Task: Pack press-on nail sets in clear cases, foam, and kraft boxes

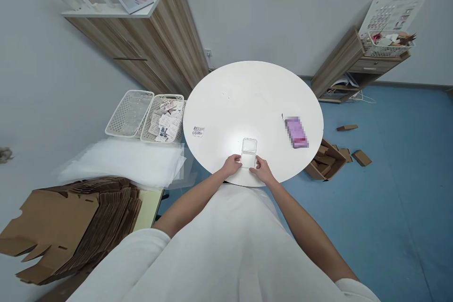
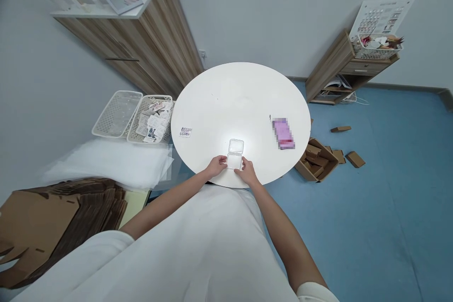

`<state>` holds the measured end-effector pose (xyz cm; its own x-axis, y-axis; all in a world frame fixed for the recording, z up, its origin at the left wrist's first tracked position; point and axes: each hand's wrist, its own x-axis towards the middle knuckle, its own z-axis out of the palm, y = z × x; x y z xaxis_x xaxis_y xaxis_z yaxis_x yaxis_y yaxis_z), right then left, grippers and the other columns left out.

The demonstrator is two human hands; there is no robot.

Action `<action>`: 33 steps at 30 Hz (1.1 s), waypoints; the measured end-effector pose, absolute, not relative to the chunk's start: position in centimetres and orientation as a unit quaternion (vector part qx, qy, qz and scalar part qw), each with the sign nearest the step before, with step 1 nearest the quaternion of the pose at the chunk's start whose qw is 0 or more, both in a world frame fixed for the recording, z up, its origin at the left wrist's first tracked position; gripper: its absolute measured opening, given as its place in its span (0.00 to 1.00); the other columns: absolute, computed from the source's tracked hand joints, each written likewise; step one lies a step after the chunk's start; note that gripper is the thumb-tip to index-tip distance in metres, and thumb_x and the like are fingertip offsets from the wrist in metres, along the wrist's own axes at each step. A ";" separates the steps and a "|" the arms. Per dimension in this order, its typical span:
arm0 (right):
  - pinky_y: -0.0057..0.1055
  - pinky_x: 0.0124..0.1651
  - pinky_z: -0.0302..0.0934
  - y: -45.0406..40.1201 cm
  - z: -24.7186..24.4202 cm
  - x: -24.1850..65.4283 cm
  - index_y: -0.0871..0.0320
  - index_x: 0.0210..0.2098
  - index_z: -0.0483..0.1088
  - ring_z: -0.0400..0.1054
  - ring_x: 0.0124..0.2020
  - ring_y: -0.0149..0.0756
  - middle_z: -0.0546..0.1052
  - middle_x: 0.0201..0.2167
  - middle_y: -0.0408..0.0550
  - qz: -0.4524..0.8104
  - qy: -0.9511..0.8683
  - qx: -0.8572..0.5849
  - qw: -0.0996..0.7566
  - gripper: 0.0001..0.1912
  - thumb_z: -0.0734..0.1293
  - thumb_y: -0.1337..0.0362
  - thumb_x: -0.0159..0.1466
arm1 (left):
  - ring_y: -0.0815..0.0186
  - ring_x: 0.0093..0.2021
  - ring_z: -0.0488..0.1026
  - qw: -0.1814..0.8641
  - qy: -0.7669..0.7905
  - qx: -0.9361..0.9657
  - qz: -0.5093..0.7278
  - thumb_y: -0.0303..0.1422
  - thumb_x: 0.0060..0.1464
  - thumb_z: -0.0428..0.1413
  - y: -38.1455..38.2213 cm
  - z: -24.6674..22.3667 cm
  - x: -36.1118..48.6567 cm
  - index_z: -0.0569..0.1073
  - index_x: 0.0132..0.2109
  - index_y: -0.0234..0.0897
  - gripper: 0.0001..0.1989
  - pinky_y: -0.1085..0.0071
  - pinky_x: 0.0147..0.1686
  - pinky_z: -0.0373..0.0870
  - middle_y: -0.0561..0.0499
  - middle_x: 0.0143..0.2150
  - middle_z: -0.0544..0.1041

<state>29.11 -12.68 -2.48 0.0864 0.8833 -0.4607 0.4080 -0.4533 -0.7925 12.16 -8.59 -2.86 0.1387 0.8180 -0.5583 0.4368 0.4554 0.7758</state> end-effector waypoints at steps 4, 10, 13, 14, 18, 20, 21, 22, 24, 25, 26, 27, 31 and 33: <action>0.32 0.42 0.61 -12.7 -2.7 29.0 0.57 0.50 0.60 0.62 0.32 0.31 0.64 0.39 0.46 0.492 -0.460 -0.700 0.238 0.33 0.67 0.61 0.45 | 0.64 0.40 0.68 0.562 0.650 0.486 0.160 0.24 0.40 0.57 -8.7 -2.9 12.1 0.66 0.47 0.33 0.23 0.68 0.44 0.62 0.45 0.43 0.69; 0.32 0.42 0.62 -13.8 -2.4 28.7 0.57 0.54 0.56 0.68 0.35 0.31 0.65 0.46 0.50 0.555 -0.374 -0.695 0.263 0.34 0.66 0.62 0.48 | 0.67 0.41 0.68 0.591 0.649 0.451 0.160 0.24 0.41 0.55 -9.6 -3.0 11.8 0.65 0.50 0.34 0.25 0.70 0.44 0.63 0.44 0.48 0.68; 0.32 0.42 0.63 -13.4 -1.9 28.6 0.57 0.53 0.57 0.69 0.39 0.34 0.65 0.48 0.52 0.571 -0.343 -0.692 0.279 0.33 0.66 0.63 0.48 | 0.66 0.44 0.68 0.602 0.649 0.433 0.170 0.24 0.42 0.54 -9.5 -2.9 12.0 0.65 0.51 0.33 0.24 0.70 0.46 0.62 0.43 0.49 0.67; 0.33 0.42 0.63 -13.0 -1.8 28.6 0.57 0.53 0.58 0.68 0.40 0.35 0.65 0.49 0.53 0.572 -0.338 -0.691 0.285 0.32 0.66 0.63 0.48 | 0.66 0.45 0.68 0.602 0.650 0.429 0.175 0.24 0.43 0.54 -9.2 -2.9 12.1 0.64 0.51 0.33 0.24 0.70 0.46 0.62 0.43 0.49 0.67; 0.34 0.45 0.62 -11.0 -1.4 28.8 0.57 0.54 0.57 0.67 0.44 0.37 0.64 0.51 0.54 0.579 -0.333 -0.680 0.305 0.33 0.67 0.62 0.49 | 0.65 0.48 0.67 0.603 0.645 0.421 0.208 0.23 0.43 0.53 -7.7 -2.5 12.6 0.63 0.53 0.33 0.26 0.70 0.47 0.63 0.41 0.52 0.66; 0.34 0.45 0.62 -10.1 -1.4 28.8 0.57 0.54 0.57 0.67 0.45 0.37 0.64 0.52 0.54 0.579 -0.332 -0.677 0.309 0.33 0.67 0.62 0.49 | 0.64 0.49 0.66 0.603 0.644 0.416 0.220 0.22 0.43 0.53 -6.9 -2.3 12.7 0.62 0.53 0.32 0.27 0.70 0.47 0.63 0.41 0.52 0.66; 0.34 0.45 0.62 -9.8 -1.5 28.7 0.56 0.54 0.57 0.67 0.45 0.37 0.64 0.51 0.54 0.578 -0.331 -0.677 0.312 0.33 0.67 0.62 0.49 | 0.64 0.50 0.66 0.603 0.644 0.415 0.223 0.21 0.43 0.53 -6.6 -2.2 12.7 0.62 0.53 0.32 0.27 0.70 0.47 0.63 0.41 0.53 0.66; 0.33 0.44 0.62 -9.6 -1.6 28.7 0.56 0.54 0.57 0.67 0.45 0.37 0.64 0.51 0.53 0.577 -0.330 -0.677 0.315 0.33 0.67 0.62 0.49 | 0.64 0.50 0.66 0.602 0.644 0.414 0.224 0.21 0.43 0.53 -6.4 -2.2 12.8 0.62 0.53 0.33 0.27 0.70 0.47 0.63 0.41 0.53 0.66; 0.33 0.44 0.62 -9.4 -1.8 28.6 0.55 0.54 0.56 0.67 0.44 0.36 0.64 0.51 0.53 0.576 -0.326 -0.677 0.323 0.33 0.67 0.61 0.49 | 0.64 0.50 0.66 0.602 0.645 0.414 0.225 0.21 0.43 0.53 -6.2 -2.2 12.7 0.61 0.54 0.33 0.28 0.69 0.46 0.63 0.41 0.53 0.65; 0.32 0.44 0.62 -9.5 -1.9 28.6 0.55 0.54 0.56 0.67 0.44 0.36 0.64 0.51 0.53 0.574 -0.325 -0.677 0.326 0.33 0.66 0.61 0.49 | 0.64 0.50 0.66 0.602 0.645 0.415 0.223 0.21 0.43 0.53 -6.2 -2.3 12.6 0.61 0.54 0.34 0.28 0.69 0.46 0.64 0.41 0.53 0.65; 0.32 0.44 0.62 -9.7 -2.0 28.5 0.55 0.54 0.55 0.67 0.44 0.36 0.64 0.51 0.52 0.572 -0.326 -0.677 0.329 0.33 0.66 0.61 0.49 | 0.64 0.49 0.66 0.601 0.646 0.415 0.220 0.21 0.43 0.53 -6.3 -2.4 12.5 0.61 0.54 0.34 0.28 0.69 0.46 0.64 0.41 0.53 0.65; 0.32 0.44 0.62 -9.9 -2.1 28.5 0.55 0.54 0.55 0.67 0.43 0.35 0.64 0.51 0.52 0.565 -0.329 -0.680 0.331 0.33 0.66 0.61 0.50 | 0.64 0.48 0.66 0.600 0.647 0.418 0.215 0.21 0.43 0.52 -6.4 -2.5 12.2 0.60 0.55 0.34 0.28 0.69 0.45 0.64 0.41 0.53 0.65; 0.33 0.43 0.62 -11.4 -2.1 28.0 0.57 0.51 0.58 0.66 0.36 0.32 0.66 0.46 0.52 0.483 -0.365 -0.719 0.342 0.27 0.62 0.60 0.52 | 0.66 0.43 0.68 0.564 0.654 0.466 0.194 0.22 0.44 0.52 -7.0 -2.6 9.4 0.61 0.54 0.33 0.27 0.69 0.45 0.64 0.42 0.49 0.67; 0.34 0.41 0.62 -11.7 -1.9 27.2 0.59 0.48 0.61 0.64 0.32 0.32 0.67 0.41 0.51 0.442 -0.406 -0.722 0.344 0.23 0.60 0.60 0.53 | 0.67 0.41 0.68 0.524 0.659 0.506 0.185 0.23 0.44 0.52 -6.8 -2.4 6.9 0.62 0.53 0.34 0.25 0.68 0.44 0.64 0.44 0.47 0.69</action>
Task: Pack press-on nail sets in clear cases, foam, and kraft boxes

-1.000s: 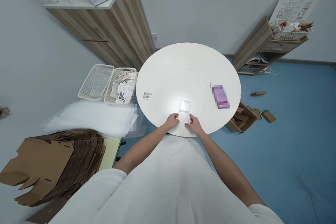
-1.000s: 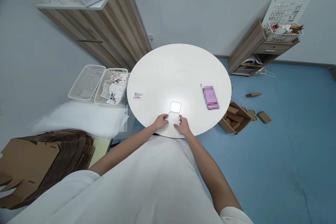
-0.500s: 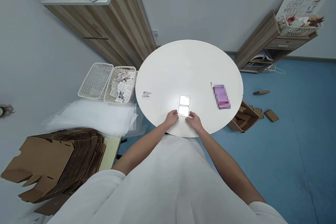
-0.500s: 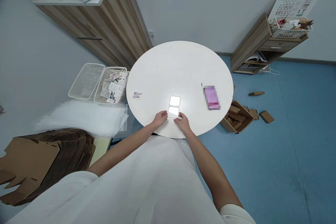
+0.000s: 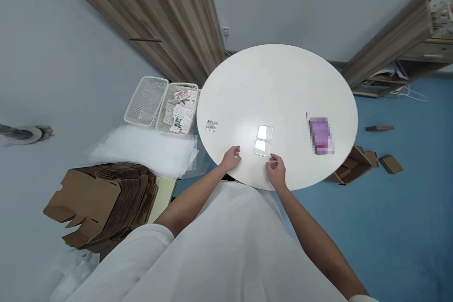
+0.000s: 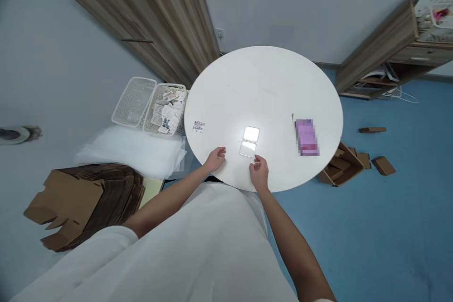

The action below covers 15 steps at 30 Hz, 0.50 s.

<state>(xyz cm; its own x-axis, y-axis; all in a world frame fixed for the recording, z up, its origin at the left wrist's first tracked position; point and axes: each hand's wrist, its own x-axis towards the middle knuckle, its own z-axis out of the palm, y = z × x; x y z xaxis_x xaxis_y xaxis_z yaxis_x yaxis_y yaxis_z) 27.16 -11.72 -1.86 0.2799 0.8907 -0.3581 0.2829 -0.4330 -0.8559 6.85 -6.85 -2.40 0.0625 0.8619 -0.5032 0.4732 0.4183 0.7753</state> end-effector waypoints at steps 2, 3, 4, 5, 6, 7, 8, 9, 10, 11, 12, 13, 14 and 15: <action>0.34 0.39 0.62 -11.4 -1.5 25.8 0.58 0.46 0.62 0.62 0.30 0.31 0.68 0.38 0.49 0.445 -0.456 -0.695 0.334 0.20 0.59 0.60 0.54 | 0.66 0.40 0.67 0.469 0.672 0.546 0.174 0.25 0.45 0.51 -6.2 -1.9 3.6 0.63 0.52 0.35 0.24 0.68 0.44 0.64 0.45 0.46 0.69; 0.34 0.39 0.62 -10.9 -1.3 24.9 0.57 0.46 0.62 0.62 0.29 0.31 0.68 0.37 0.48 0.456 -0.481 -0.675 0.323 0.19 0.59 0.61 0.55 | 0.66 0.40 0.67 0.433 0.686 0.560 0.166 0.25 0.46 0.51 -5.6 -1.6 1.9 0.63 0.52 0.35 0.23 0.68 0.43 0.64 0.46 0.45 0.69; 0.34 0.39 0.62 -10.2 -1.1 23.9 0.57 0.45 0.63 0.61 0.28 0.30 0.68 0.36 0.47 0.468 -0.505 -0.657 0.308 0.18 0.59 0.61 0.55 | 0.66 0.39 0.67 0.398 0.700 0.573 0.152 0.26 0.46 0.51 -4.9 -1.3 0.2 0.63 0.52 0.35 0.23 0.69 0.43 0.64 0.46 0.45 0.69; 0.34 0.39 0.62 -9.4 -0.9 22.8 0.56 0.45 0.63 0.61 0.28 0.30 0.68 0.37 0.46 0.478 -0.525 -0.642 0.291 0.18 0.59 0.62 0.55 | 0.66 0.39 0.67 0.370 0.713 0.579 0.138 0.27 0.47 0.51 -4.1 -0.9 -1.5 0.62 0.53 0.34 0.24 0.69 0.43 0.64 0.46 0.45 0.68; 0.34 0.39 0.62 -8.5 -0.8 21.7 0.56 0.45 0.63 0.61 0.28 0.30 0.68 0.37 0.46 0.487 -0.541 -0.630 0.271 0.18 0.59 0.62 0.55 | 0.66 0.38 0.67 0.353 0.721 0.584 0.120 0.28 0.47 0.52 -3.2 -0.6 -3.1 0.61 0.54 0.33 0.24 0.69 0.43 0.63 0.45 0.45 0.68; 0.34 0.39 0.62 -7.5 -0.7 20.6 0.55 0.45 0.62 0.62 0.28 0.30 0.68 0.38 0.46 0.492 -0.553 -0.624 0.251 0.18 0.59 0.63 0.54 | 0.65 0.38 0.68 0.342 0.727 0.586 0.102 0.30 0.47 0.52 -2.2 -0.4 -4.5 0.60 0.54 0.33 0.25 0.68 0.43 0.63 0.45 0.46 0.67; 0.35 0.39 0.62 -6.5 -0.7 19.5 0.55 0.46 0.62 0.62 0.29 0.29 0.67 0.39 0.46 0.494 -0.563 -0.620 0.233 0.19 0.59 0.63 0.54 | 0.64 0.39 0.68 0.343 0.727 0.589 0.083 0.31 0.47 0.52 -1.2 -0.2 -5.7 0.60 0.55 0.33 0.26 0.68 0.43 0.63 0.44 0.46 0.67; 0.35 0.40 0.61 -5.4 -0.7 18.4 0.54 0.46 0.62 0.62 0.30 0.30 0.67 0.40 0.46 0.495 -0.572 -0.618 0.216 0.19 0.60 0.64 0.54 | 0.63 0.40 0.68 0.347 0.722 0.595 0.063 0.31 0.47 0.53 -0.2 -0.1 -6.7 0.59 0.55 0.33 0.27 0.68 0.43 0.62 0.44 0.45 0.67; 0.35 0.40 0.61 -4.3 -0.7 17.3 0.54 0.47 0.61 0.63 0.31 0.30 0.66 0.41 0.46 0.493 -0.580 -0.617 0.200 0.20 0.60 0.65 0.54 | 0.61 0.41 0.67 0.350 0.716 0.603 0.051 0.31 0.46 0.54 0.7 -0.1 -7.4 0.59 0.55 0.33 0.27 0.68 0.43 0.62 0.44 0.45 0.67; 0.35 0.41 0.61 -3.3 -0.9 16.3 0.54 0.47 0.61 0.63 0.32 0.30 0.66 0.42 0.47 0.489 -0.589 -0.617 0.187 0.20 0.60 0.65 0.54 | 0.60 0.43 0.67 0.352 0.707 0.612 0.046 0.31 0.46 0.54 1.6 -0.1 -8.0 0.59 0.56 0.33 0.28 0.67 0.44 0.61 0.43 0.45 0.68; 0.35 0.41 0.61 -2.3 -1.0 15.3 0.53 0.48 0.61 0.64 0.33 0.31 0.66 0.42 0.47 0.482 -0.596 -0.618 0.174 0.21 0.60 0.66 0.53 | 0.58 0.45 0.66 0.351 0.699 0.621 0.048 0.31 0.46 0.54 2.4 -0.2 -8.4 0.58 0.56 0.33 0.29 0.67 0.44 0.61 0.43 0.45 0.68; 0.35 0.41 0.60 -1.3 -1.2 14.4 0.53 0.48 0.60 0.64 0.34 0.31 0.65 0.43 0.47 0.476 -0.602 -0.620 0.162 0.22 0.60 0.66 0.53 | 0.57 0.46 0.65 0.351 0.691 0.630 0.053 0.30 0.46 0.55 3.2 -0.4 -8.6 0.57 0.57 0.33 0.30 0.67 0.45 0.60 0.42 0.46 0.68; 0.35 0.41 0.60 -0.4 -1.3 13.5 0.54 0.49 0.60 0.64 0.35 0.32 0.65 0.43 0.48 0.471 -0.606 -0.623 0.152 0.23 0.61 0.66 0.53 | 0.56 0.47 0.65 0.352 0.685 0.636 0.059 0.30 0.45 0.55 3.8 -0.6 -8.7 0.57 0.57 0.33 0.31 0.67 0.45 0.60 0.42 0.46 0.67; 0.35 0.41 0.60 0.4 -1.5 12.7 0.54 0.50 0.59 0.64 0.35 0.33 0.65 0.43 0.48 0.465 -0.608 -0.627 0.142 0.24 0.61 0.66 0.52 | 0.55 0.48 0.64 0.356 0.678 0.640 0.059 0.29 0.45 0.56 4.4 -0.8 -8.6 0.56 0.58 0.33 0.32 0.66 0.46 0.59 0.41 0.47 0.67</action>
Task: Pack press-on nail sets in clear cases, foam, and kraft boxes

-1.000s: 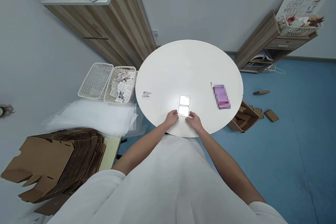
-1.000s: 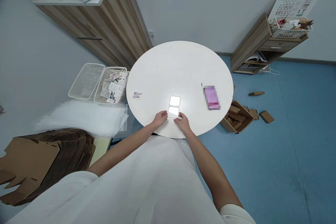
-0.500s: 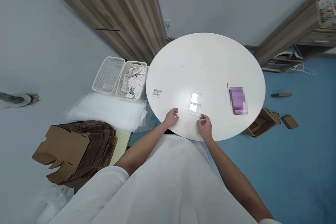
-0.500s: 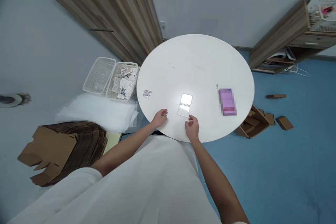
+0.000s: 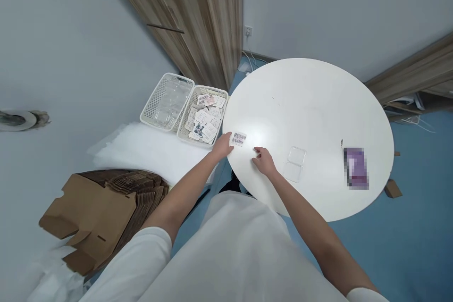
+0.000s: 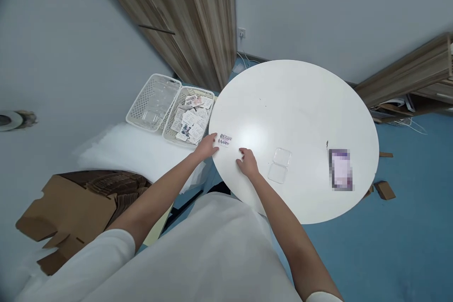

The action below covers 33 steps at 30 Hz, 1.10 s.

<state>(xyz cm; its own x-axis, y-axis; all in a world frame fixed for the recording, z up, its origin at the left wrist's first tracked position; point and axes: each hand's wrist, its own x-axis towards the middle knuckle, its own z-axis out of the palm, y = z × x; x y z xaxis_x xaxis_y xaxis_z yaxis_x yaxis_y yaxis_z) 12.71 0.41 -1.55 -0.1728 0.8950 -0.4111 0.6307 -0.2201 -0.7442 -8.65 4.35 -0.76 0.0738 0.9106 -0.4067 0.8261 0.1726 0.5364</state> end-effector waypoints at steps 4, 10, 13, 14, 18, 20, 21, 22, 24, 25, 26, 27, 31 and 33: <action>0.35 0.41 0.60 2.9 -2.4 9.9 0.54 0.52 0.56 0.63 0.38 0.35 0.63 0.44 0.49 0.444 -0.607 -0.648 0.117 0.29 0.63 0.65 0.51 | 0.52 0.50 0.63 0.380 0.662 0.644 0.049 0.25 0.42 0.57 5.9 -1.5 -8.4 0.52 0.60 0.34 0.37 0.66 0.45 0.58 0.39 0.50 0.64; 0.35 0.37 0.59 4.6 -2.8 7.0 0.52 0.55 0.52 0.62 0.40 0.40 0.62 0.44 0.50 0.394 -0.607 -0.686 0.080 0.33 0.64 0.65 0.51 | 0.56 0.44 0.66 0.405 0.627 0.665 0.038 0.25 0.46 0.55 6.6 -2.2 -8.6 0.52 0.60 0.36 0.34 0.68 0.39 0.60 0.42 0.47 0.64; 0.33 0.33 0.58 4.9 -2.7 6.4 0.52 0.55 0.52 0.63 0.40 0.41 0.62 0.44 0.52 0.360 -0.609 -0.705 0.050 0.32 0.64 0.66 0.52 | 0.58 0.43 0.66 0.403 0.613 0.679 0.040 0.25 0.47 0.54 6.5 -2.4 -8.8 0.53 0.59 0.37 0.32 0.70 0.37 0.61 0.42 0.47 0.63; 0.32 0.33 0.58 5.0 -2.7 6.3 0.52 0.55 0.52 0.63 0.39 0.41 0.62 0.44 0.52 0.354 -0.610 -0.708 0.041 0.32 0.64 0.67 0.52 | 0.59 0.43 0.67 0.400 0.612 0.681 0.038 0.25 0.48 0.53 6.5 -2.5 -8.9 0.54 0.59 0.37 0.31 0.70 0.37 0.61 0.43 0.47 0.63; 0.30 0.32 0.58 4.8 -2.6 6.0 0.51 0.54 0.53 0.63 0.40 0.38 0.62 0.45 0.49 0.348 -0.605 -0.716 0.015 0.30 0.64 0.66 0.53 | 0.62 0.41 0.67 0.383 0.609 0.692 0.052 0.25 0.48 0.53 6.0 -2.7 -9.0 0.53 0.58 0.37 0.30 0.71 0.35 0.63 0.44 0.47 0.63; 0.30 0.33 0.59 4.6 -2.6 6.0 0.52 0.54 0.52 0.63 0.41 0.37 0.62 0.46 0.49 0.344 -0.607 -0.716 0.025 0.29 0.63 0.66 0.53 | 0.62 0.41 0.67 0.372 0.608 0.698 0.066 0.24 0.48 0.52 5.7 -2.8 -8.9 0.52 0.58 0.38 0.30 0.70 0.34 0.63 0.45 0.47 0.63; 0.31 0.34 0.59 4.4 -2.6 6.0 0.52 0.54 0.52 0.63 0.42 0.38 0.63 0.46 0.49 0.345 -0.609 -0.713 0.036 0.29 0.63 0.67 0.54 | 0.62 0.41 0.67 0.367 0.608 0.700 0.072 0.25 0.49 0.52 5.5 -2.9 -8.9 0.52 0.58 0.38 0.30 0.70 0.34 0.63 0.45 0.47 0.63; 0.31 0.35 0.60 4.2 -2.7 6.1 0.53 0.54 0.52 0.63 0.42 0.38 0.63 0.47 0.49 0.348 -0.611 -0.709 0.049 0.29 0.62 0.67 0.54 | 0.62 0.41 0.67 0.364 0.607 0.702 0.076 0.25 0.49 0.51 5.3 -2.9 -8.9 0.52 0.58 0.38 0.30 0.70 0.35 0.63 0.45 0.46 0.64; 0.32 0.38 0.60 3.9 -2.8 6.4 0.55 0.55 0.51 0.63 0.42 0.38 0.64 0.47 0.50 0.361 -0.615 -0.696 0.079 0.29 0.61 0.68 0.55 | 0.61 0.42 0.66 0.363 0.603 0.705 0.087 0.25 0.49 0.51 4.9 -2.9 -8.8 0.52 0.58 0.37 0.29 0.69 0.35 0.64 0.45 0.46 0.64; 0.33 0.39 0.61 3.7 -2.8 6.6 0.55 0.56 0.50 0.63 0.42 0.38 0.64 0.47 0.50 0.370 -0.616 -0.689 0.094 0.30 0.61 0.68 0.55 | 0.61 0.42 0.66 0.366 0.600 0.705 0.094 0.25 0.49 0.52 4.8 -2.8 -8.6 0.53 0.58 0.37 0.29 0.68 0.36 0.64 0.44 0.46 0.65; 0.34 0.41 0.61 3.6 -2.8 6.9 0.56 0.57 0.50 0.62 0.43 0.38 0.63 0.47 0.51 0.378 -0.618 -0.681 0.107 0.31 0.61 0.68 0.55 | 0.61 0.42 0.66 0.372 0.595 0.705 0.103 0.25 0.48 0.52 4.6 -2.8 -8.5 0.53 0.58 0.36 0.30 0.68 0.36 0.64 0.44 0.46 0.65; 0.35 0.42 0.61 3.4 -2.8 7.3 0.57 0.57 0.49 0.62 0.43 0.38 0.63 0.47 0.51 0.385 -0.620 -0.673 0.120 0.32 0.61 0.68 0.54 | 0.61 0.41 0.66 0.378 0.590 0.704 0.112 0.26 0.47 0.53 4.5 -2.6 -8.2 0.53 0.58 0.36 0.31 0.68 0.36 0.65 0.44 0.46 0.65; 0.37 0.44 0.61 2.2 -2.1 9.9 0.54 0.60 0.45 0.61 0.45 0.39 0.62 0.47 0.52 0.391 -0.626 -0.655 0.159 0.36 0.63 0.67 0.54 | 0.65 0.35 0.67 0.405 0.557 0.712 0.136 0.27 0.45 0.56 3.7 -2.0 -6.6 0.52 0.58 0.36 0.33 0.67 0.35 0.65 0.45 0.44 0.66; 0.37 0.44 0.61 1.1 -1.5 11.8 0.53 0.60 0.44 0.61 0.45 0.39 0.61 0.48 0.52 0.386 -0.629 -0.652 0.174 0.36 0.62 0.67 0.55 | 0.67 0.31 0.66 0.412 0.539 0.721 0.140 0.27 0.46 0.55 3.2 -1.7 -5.1 0.53 0.58 0.36 0.33 0.67 0.34 0.66 0.46 0.44 0.66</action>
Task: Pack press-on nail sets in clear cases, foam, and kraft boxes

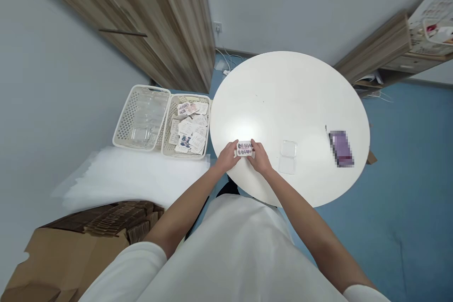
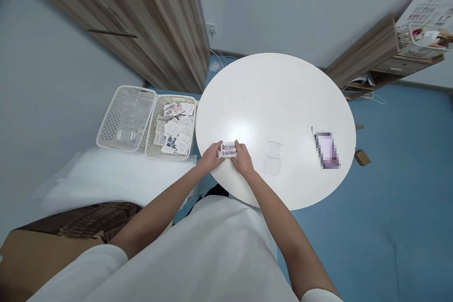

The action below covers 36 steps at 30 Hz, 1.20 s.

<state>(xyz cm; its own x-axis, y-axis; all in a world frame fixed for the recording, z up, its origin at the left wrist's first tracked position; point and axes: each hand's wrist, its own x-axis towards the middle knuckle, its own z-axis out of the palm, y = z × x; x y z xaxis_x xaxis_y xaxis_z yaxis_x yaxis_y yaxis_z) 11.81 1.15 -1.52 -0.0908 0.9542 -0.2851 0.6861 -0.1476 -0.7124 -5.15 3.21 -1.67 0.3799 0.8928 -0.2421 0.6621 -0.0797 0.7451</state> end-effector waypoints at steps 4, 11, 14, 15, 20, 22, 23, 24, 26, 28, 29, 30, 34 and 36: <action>0.37 0.43 0.62 -2.0 -0.5 16.7 0.51 0.61 0.42 0.62 0.44 0.38 0.61 0.47 0.51 0.385 -0.630 -0.646 0.192 0.36 0.61 0.66 0.56 | 0.68 0.30 0.66 0.418 0.493 0.750 0.142 0.28 0.46 0.55 1.7 -0.9 -1.2 0.54 0.58 0.38 0.32 0.68 0.33 0.66 0.48 0.43 0.66; 0.41 0.47 0.59 -6.6 -0.5 26.1 0.50 0.59 0.48 0.59 0.48 0.42 0.62 0.47 0.50 0.356 -0.628 -0.667 0.184 0.34 0.64 0.61 0.55 | 0.63 0.39 0.67 0.418 0.444 0.790 0.070 0.32 0.45 0.57 -0.6 -0.3 7.1 0.56 0.57 0.38 0.32 0.68 0.35 0.65 0.47 0.42 0.67; 0.42 0.48 0.58 -6.9 -1.3 28.8 0.51 0.57 0.51 0.56 0.50 0.45 0.62 0.48 0.51 0.346 -0.635 -0.669 0.171 0.34 0.65 0.60 0.53 | 0.62 0.40 0.67 0.401 0.451 0.797 0.029 0.33 0.45 0.57 -1.0 -0.6 9.6 0.55 0.57 0.39 0.32 0.68 0.35 0.65 0.47 0.43 0.66; 0.42 0.49 0.57 -6.8 -1.7 29.4 0.51 0.57 0.52 0.55 0.51 0.45 0.61 0.48 0.51 0.343 -0.640 -0.667 0.167 0.34 0.66 0.60 0.53 | 0.62 0.40 0.67 0.394 0.457 0.797 0.014 0.33 0.45 0.57 -1.1 -0.8 10.1 0.55 0.57 0.40 0.33 0.69 0.34 0.65 0.47 0.44 0.66; 0.43 0.47 0.57 -6.3 -3.2 30.9 0.52 0.55 0.55 0.55 0.50 0.46 0.61 0.48 0.51 0.334 -0.671 -0.646 0.143 0.34 0.68 0.60 0.50 | 0.62 0.41 0.68 0.357 0.498 0.788 -0.060 0.35 0.45 0.57 -1.4 -1.5 11.9 0.54 0.57 0.42 0.33 0.70 0.33 0.64 0.48 0.46 0.65; 0.42 0.47 0.58 -6.1 -3.6 31.0 0.53 0.55 0.56 0.56 0.49 0.46 0.62 0.48 0.52 0.330 -0.681 -0.640 0.135 0.34 0.68 0.61 0.50 | 0.62 0.42 0.68 0.347 0.511 0.783 -0.080 0.35 0.45 0.57 -1.6 -1.6 12.2 0.53 0.58 0.43 0.33 0.71 0.33 0.64 0.48 0.46 0.65; 0.42 0.47 0.58 -6.0 -3.7 31.0 0.53 0.54 0.56 0.56 0.49 0.46 0.62 0.48 0.52 0.329 -0.684 -0.637 0.132 0.34 0.68 0.61 0.50 | 0.62 0.42 0.68 0.343 0.517 0.780 -0.087 0.35 0.46 0.56 -1.7 -1.6 12.4 0.53 0.58 0.43 0.33 0.71 0.33 0.64 0.48 0.46 0.65; 0.41 0.46 0.58 -5.9 -3.8 31.1 0.53 0.54 0.56 0.56 0.49 0.46 0.63 0.48 0.52 0.328 -0.687 -0.635 0.131 0.34 0.69 0.61 0.50 | 0.63 0.42 0.68 0.340 0.523 0.776 -0.092 0.35 0.47 0.56 -1.7 -1.6 12.5 0.52 0.58 0.43 0.33 0.72 0.33 0.64 0.48 0.47 0.64; 0.41 0.46 0.58 -5.7 -3.9 31.1 0.53 0.54 0.56 0.56 0.49 0.47 0.63 0.48 0.52 0.329 -0.690 -0.632 0.130 0.34 0.68 0.60 0.50 | 0.63 0.42 0.68 0.339 0.534 0.768 -0.096 0.34 0.47 0.55 -1.8 -1.5 12.7 0.51 0.59 0.43 0.33 0.72 0.33 0.64 0.48 0.47 0.64; 0.42 0.46 0.58 -5.6 -3.9 31.2 0.53 0.55 0.55 0.56 0.49 0.47 0.63 0.48 0.52 0.333 -0.689 -0.630 0.131 0.34 0.68 0.60 0.50 | 0.63 0.42 0.68 0.348 0.548 0.756 -0.088 0.34 0.46 0.56 -2.0 -1.4 12.7 0.51 0.59 0.43 0.34 0.72 0.34 0.64 0.47 0.48 0.63; 0.43 0.46 0.58 -5.6 -3.9 31.2 0.52 0.56 0.54 0.56 0.49 0.47 0.63 0.48 0.52 0.338 -0.686 -0.631 0.134 0.35 0.68 0.59 0.50 | 0.63 0.42 0.67 0.357 0.556 0.747 -0.078 0.33 0.45 0.56 -2.1 -1.3 12.6 0.50 0.60 0.43 0.36 0.71 0.34 0.64 0.47 0.49 0.63; 0.44 0.47 0.57 -5.6 -3.8 31.2 0.52 0.56 0.53 0.56 0.49 0.48 0.63 0.48 0.52 0.344 -0.681 -0.632 0.139 0.36 0.68 0.59 0.50 | 0.62 0.42 0.67 0.369 0.564 0.736 -0.063 0.33 0.44 0.57 -2.2 -1.3 12.5 0.49 0.60 0.42 0.37 0.70 0.35 0.64 0.46 0.50 0.63; 0.43 0.48 0.58 -6.2 -3.8 31.0 0.53 0.58 0.50 0.58 0.49 0.45 0.63 0.49 0.52 0.409 -0.617 -0.647 0.183 0.38 0.67 0.61 0.50 | 0.63 0.40 0.66 0.439 0.599 0.669 0.028 0.31 0.42 0.58 -2.9 -1.7 11.9 0.50 0.60 0.37 0.39 0.68 0.37 0.65 0.44 0.48 0.64; 0.40 0.45 0.61 -6.5 -3.8 30.7 0.53 0.58 0.48 0.61 0.45 0.40 0.63 0.49 0.51 0.463 -0.556 -0.657 0.212 0.37 0.65 0.63 0.51 | 0.66 0.37 0.67 0.482 0.611 0.624 0.069 0.28 0.42 0.56 -3.2 -2.1 11.7 0.54 0.59 0.36 0.36 0.69 0.38 0.66 0.45 0.45 0.66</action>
